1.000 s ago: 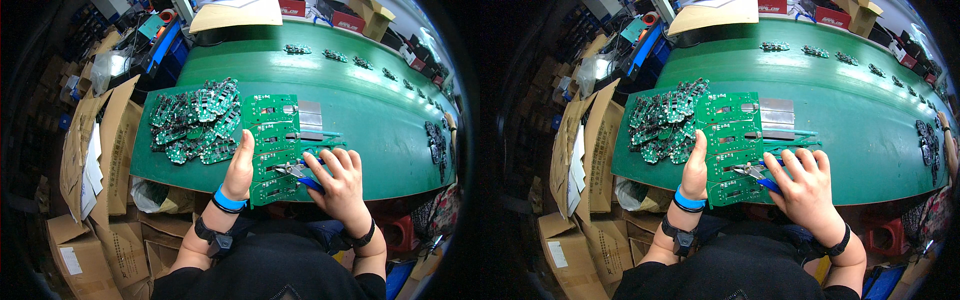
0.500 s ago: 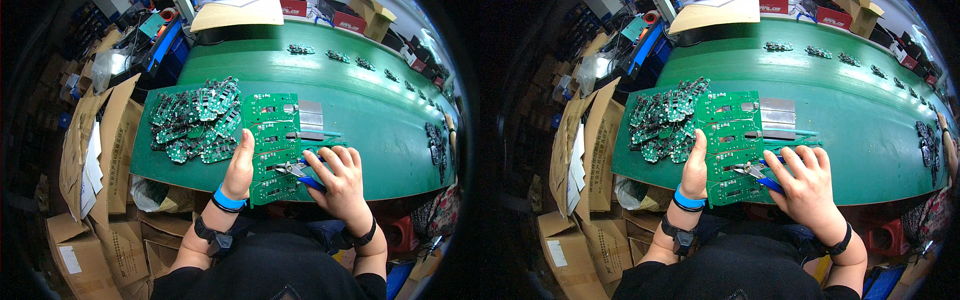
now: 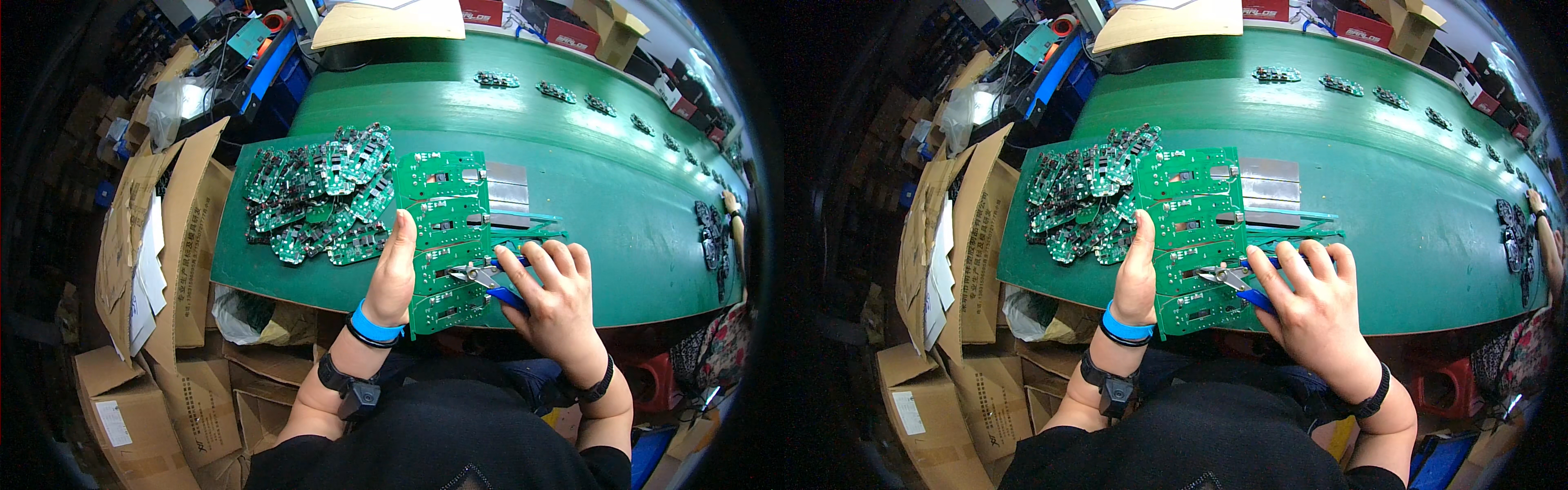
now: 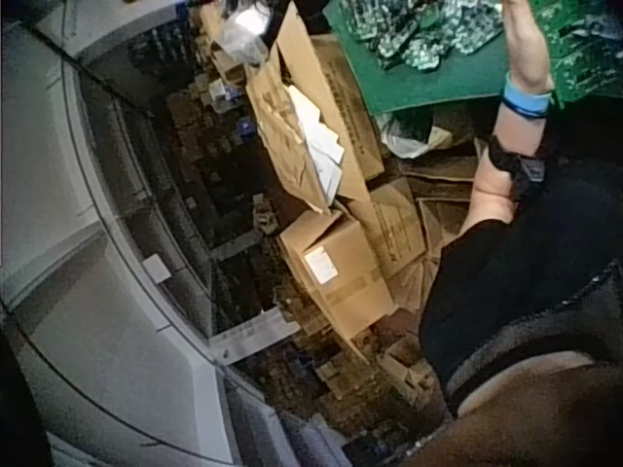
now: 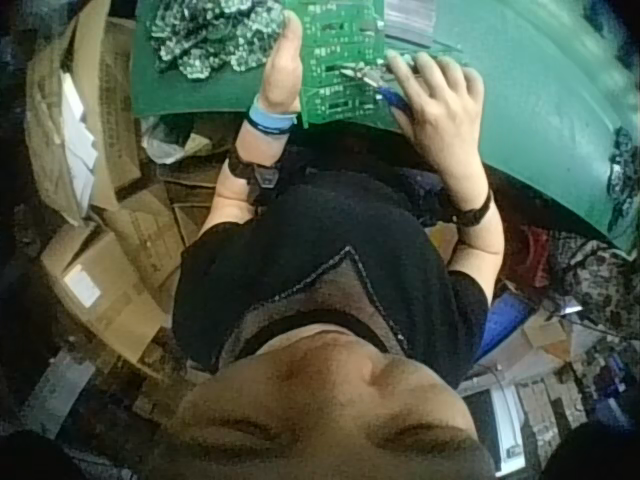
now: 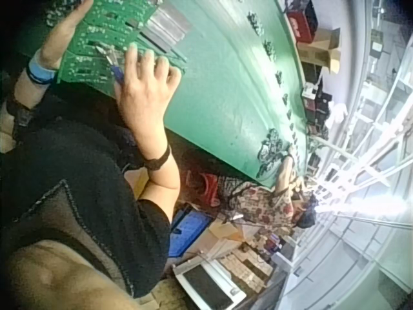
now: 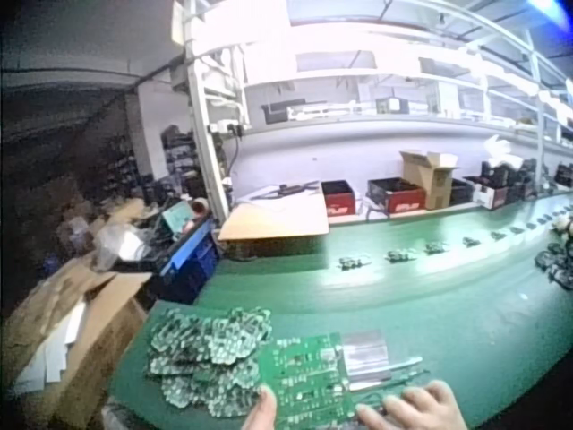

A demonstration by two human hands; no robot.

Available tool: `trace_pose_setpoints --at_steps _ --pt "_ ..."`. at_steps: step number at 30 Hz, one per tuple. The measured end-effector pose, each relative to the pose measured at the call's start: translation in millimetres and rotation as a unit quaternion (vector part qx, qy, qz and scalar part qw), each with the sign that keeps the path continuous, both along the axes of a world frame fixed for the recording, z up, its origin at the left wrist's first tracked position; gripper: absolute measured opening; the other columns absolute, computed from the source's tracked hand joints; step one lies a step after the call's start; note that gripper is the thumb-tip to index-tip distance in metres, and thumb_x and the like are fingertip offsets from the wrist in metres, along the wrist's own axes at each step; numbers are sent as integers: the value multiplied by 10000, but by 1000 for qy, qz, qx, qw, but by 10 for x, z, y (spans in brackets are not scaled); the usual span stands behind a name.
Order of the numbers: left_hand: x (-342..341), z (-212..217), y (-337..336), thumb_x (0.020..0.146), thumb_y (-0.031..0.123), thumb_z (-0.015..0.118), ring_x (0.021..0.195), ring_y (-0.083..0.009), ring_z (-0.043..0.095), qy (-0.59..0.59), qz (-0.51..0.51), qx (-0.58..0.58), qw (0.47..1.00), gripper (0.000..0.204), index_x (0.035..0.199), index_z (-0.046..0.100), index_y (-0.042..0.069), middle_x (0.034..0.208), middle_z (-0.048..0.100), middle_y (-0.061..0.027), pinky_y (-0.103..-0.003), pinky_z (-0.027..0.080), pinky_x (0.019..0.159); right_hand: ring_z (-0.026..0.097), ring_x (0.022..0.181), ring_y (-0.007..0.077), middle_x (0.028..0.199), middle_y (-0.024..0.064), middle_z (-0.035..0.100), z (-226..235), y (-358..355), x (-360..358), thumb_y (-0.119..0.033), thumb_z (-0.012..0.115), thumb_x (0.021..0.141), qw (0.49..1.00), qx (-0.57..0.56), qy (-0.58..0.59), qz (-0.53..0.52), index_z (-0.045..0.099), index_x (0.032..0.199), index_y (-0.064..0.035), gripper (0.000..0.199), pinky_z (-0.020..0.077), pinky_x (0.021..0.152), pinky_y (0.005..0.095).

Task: Cutting electronic components from a multi-unit printed circuit board using wire cutters.

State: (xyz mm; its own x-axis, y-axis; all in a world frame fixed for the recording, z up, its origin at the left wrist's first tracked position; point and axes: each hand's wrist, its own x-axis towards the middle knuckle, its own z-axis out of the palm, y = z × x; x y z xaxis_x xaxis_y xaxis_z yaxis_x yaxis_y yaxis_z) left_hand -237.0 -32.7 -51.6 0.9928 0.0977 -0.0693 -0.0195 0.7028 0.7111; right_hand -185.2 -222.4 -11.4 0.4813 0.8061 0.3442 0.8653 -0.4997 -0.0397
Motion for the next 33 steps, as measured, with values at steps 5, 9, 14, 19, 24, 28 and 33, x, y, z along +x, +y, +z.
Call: trace_pose_setpoints --at_steps 5,9,14,19,24,28,33 --pt "17 -12 12 943 518 186 1095 -284 532 -1 -6 -31 1000 630 1338 323 46 1254 481 -165 -420 473 891 484 911 238 991 63 512 -45 2 10 -227 739 529 1000 3 0 1 555 1154 -118 660 350 805 407" --pt "15 -26 27 945 513 193 1090 -282 535 3 1 -45 999 619 1337 326 52 1250 486 -159 -418 476 886 485 898 231 976 59 512 -45 12 16 -228 739 521 1000 18 -8 7 561 1144 -119 657 350 791 399" --pt "17 -40 34 946 507 205 1088 -284 535 4 21 -27 999 611 1333 330 51 1251 484 -160 -420 476 888 494 849 212 934 45 517 -119 -1 28 -241 739 513 999 24 -15 19 570 1124 -119 645 356 737 376" --pt "-5 -37 69 936 529 220 1075 -299 541 4 12 -12 1000 638 1332 329 41 1250 483 -170 -437 475 889 501 807 214 915 41 523 -131 -9 45 -234 735 521 997 70 -17 17 584 1097 -117 608 361 705 368" --pt "-92 -61 167 896 609 211 1083 -375 525 32 -63 -216 974 728 1366 285 58 1297 427 -220 -515 492 835 508 789 239 886 67 547 -128 -154 183 -198 709 580 987 147 -1 -63 613 1050 -97 490 375 709 369" --pt "-78 -225 102 916 564 210 1119 -404 488 -27 -107 -340 934 687 1406 197 83 1384 283 -258 -519 495 830 505 773 234 878 59 550 -234 -182 251 -193 704 593 986 141 2 -84 616 1028 -98 454 371 699 361" --pt "-40 -296 26 923 537 241 1148 -408 459 -10 -103 -359 928 660 1412 194 96 1403 218 -290 -508 513 771 516 795 230 883 52 554 -256 -199 219 -196 738 533 987 128 7 -95 611 1051 -121 538 379 704 371"
